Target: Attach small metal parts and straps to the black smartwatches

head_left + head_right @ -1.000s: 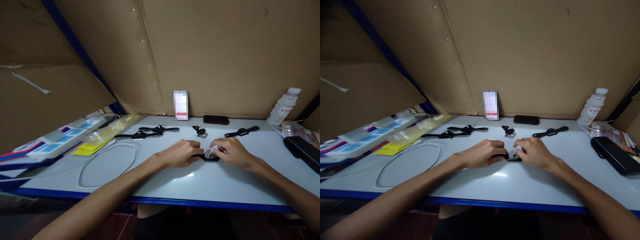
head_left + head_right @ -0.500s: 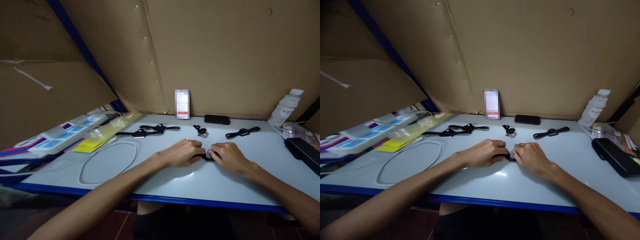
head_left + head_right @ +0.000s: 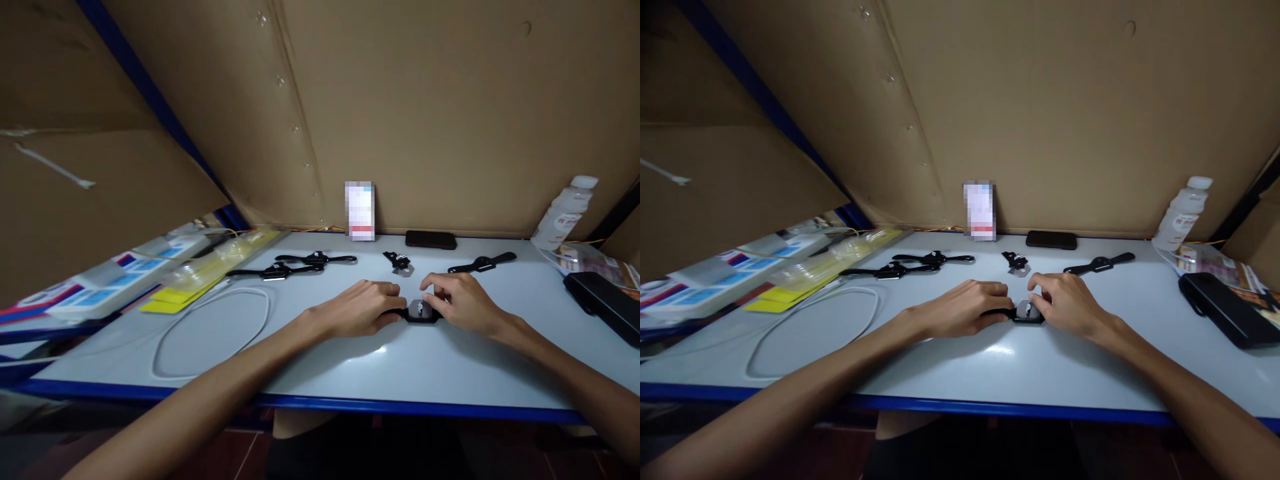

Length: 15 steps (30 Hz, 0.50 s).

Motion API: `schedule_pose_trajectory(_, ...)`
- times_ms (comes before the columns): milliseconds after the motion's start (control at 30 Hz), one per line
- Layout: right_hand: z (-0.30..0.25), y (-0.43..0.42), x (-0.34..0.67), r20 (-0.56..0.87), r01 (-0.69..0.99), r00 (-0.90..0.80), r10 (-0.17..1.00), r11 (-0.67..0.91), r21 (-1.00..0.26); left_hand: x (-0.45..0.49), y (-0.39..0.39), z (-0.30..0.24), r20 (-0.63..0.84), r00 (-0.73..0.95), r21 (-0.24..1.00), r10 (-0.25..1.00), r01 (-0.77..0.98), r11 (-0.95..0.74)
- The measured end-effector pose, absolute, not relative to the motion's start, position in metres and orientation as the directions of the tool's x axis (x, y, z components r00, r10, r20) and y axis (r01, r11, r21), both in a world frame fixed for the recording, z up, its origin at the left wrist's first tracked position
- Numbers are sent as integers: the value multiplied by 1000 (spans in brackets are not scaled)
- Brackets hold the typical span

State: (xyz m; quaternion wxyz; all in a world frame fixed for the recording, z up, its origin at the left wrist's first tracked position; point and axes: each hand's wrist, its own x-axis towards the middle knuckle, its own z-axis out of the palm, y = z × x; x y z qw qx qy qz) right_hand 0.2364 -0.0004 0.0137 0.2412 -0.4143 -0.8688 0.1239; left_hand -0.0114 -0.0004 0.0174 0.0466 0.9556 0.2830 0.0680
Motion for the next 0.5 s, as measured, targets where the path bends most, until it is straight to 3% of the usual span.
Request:
schedule_pose_trajectory(367,10,-12,227,265,732,-597,757,650,-207,-11,-1,18,99,833,118,544,533,-838)
schedule_pose_trajectory(500,7,-16,225,255,685,-650,716,697,-214,-11,0,17,100,832,109,546,536,-837)
